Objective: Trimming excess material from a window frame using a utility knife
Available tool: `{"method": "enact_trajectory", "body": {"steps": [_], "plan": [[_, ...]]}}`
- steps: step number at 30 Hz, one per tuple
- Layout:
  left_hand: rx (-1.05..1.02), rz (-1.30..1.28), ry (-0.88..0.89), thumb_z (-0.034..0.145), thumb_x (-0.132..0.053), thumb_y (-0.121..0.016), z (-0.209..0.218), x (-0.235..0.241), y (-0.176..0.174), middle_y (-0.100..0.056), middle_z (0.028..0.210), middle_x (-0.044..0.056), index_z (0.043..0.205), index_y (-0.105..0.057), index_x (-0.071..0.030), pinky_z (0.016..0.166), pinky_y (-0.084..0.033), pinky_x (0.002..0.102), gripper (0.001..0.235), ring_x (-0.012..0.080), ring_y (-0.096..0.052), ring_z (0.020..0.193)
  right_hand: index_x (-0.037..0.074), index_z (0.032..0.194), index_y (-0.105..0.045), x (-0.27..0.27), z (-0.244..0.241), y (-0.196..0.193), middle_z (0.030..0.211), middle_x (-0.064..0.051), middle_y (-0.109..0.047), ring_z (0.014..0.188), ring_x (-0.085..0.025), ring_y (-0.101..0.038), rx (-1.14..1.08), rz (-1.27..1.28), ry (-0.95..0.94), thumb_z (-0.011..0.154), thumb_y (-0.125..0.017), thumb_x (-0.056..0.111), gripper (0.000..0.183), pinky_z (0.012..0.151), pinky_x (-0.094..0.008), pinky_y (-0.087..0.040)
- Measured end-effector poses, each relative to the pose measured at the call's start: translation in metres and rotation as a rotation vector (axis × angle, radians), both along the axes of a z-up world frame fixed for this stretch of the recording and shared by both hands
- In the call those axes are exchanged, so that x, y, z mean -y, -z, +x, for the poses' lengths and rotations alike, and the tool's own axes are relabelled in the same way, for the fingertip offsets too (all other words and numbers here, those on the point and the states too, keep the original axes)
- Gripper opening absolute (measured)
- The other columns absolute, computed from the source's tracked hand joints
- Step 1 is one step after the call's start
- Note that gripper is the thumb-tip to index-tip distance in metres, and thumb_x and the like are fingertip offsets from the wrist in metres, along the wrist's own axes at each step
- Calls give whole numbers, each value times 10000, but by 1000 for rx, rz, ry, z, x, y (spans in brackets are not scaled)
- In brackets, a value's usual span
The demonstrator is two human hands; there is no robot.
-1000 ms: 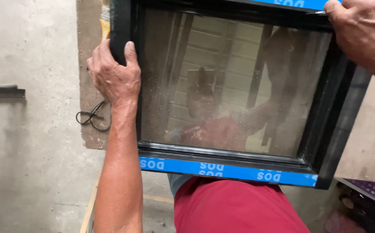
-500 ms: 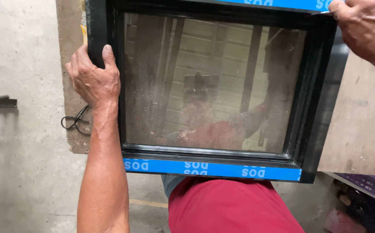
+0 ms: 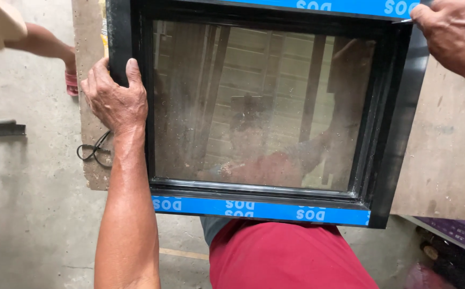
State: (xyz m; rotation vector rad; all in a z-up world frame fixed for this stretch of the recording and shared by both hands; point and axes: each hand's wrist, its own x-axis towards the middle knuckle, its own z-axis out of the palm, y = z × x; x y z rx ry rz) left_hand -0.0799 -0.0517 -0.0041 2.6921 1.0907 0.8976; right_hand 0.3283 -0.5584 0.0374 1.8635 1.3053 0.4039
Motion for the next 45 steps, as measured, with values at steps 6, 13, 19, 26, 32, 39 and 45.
{"method": "enact_trajectory", "body": {"steps": [6,13,19,26,32,39,45], "plan": [[21,-15,32,1034,-434,-701,1,2,-4,-732,1033,190,1120,-673,-14,908,-463,513,429,414,-648,945,246,1234,-612,10,8,5,848,52,-535,712,-124,-576,-146,45,38,1244,-562,167,94,704,-283,-376],[-78,191,10,1062,-442,-643,20,52,-23,-587,1355,152,1344,-621,-61,999,-457,505,475,354,-555,1224,172,1178,-583,13,9,4,906,0,-527,794,-156,-533,-265,83,99,1119,-555,35,151,758,-303,-362],[-79,51,483,992,-460,-708,110,148,2,-622,1362,159,1408,-540,-48,1061,-443,435,609,313,-597,1234,284,1281,-640,13,5,6,814,90,-490,727,-75,-571,-57,-21,52,1238,-537,170,160,710,-245,-377],[-465,187,671,1001,-711,-804,189,198,34,-332,1587,88,1592,-354,-163,1183,-400,545,922,276,-377,1437,169,1178,-608,24,15,7,827,1,-511,721,-153,-532,-255,43,124,1168,-558,63,117,720,-301,-352],[-429,211,655,999,-672,-810,190,197,41,-360,1560,82,1579,-377,-168,1150,-399,574,882,291,-403,1405,334,1372,-655,12,1,-3,842,147,-592,785,-9,-621,-14,-42,13,1303,-477,198,235,730,-190,-409],[-342,206,632,978,-567,-795,195,202,42,-461,1494,106,1481,-485,-150,1101,-460,497,724,313,-474,1362,251,1145,-572,22,-33,-22,884,44,-574,759,-131,-556,-83,5,212,1141,-528,102,155,758,-254,-408],[-239,228,680,944,-430,-812,198,201,31,-518,1377,148,1413,-547,-164,1040,-452,526,601,354,-520,1250,116,1407,-753,-65,-128,-83,1041,-97,-730,711,-235,-606,-999,792,1009,1146,-673,250,304,508,-366,-440]]}}
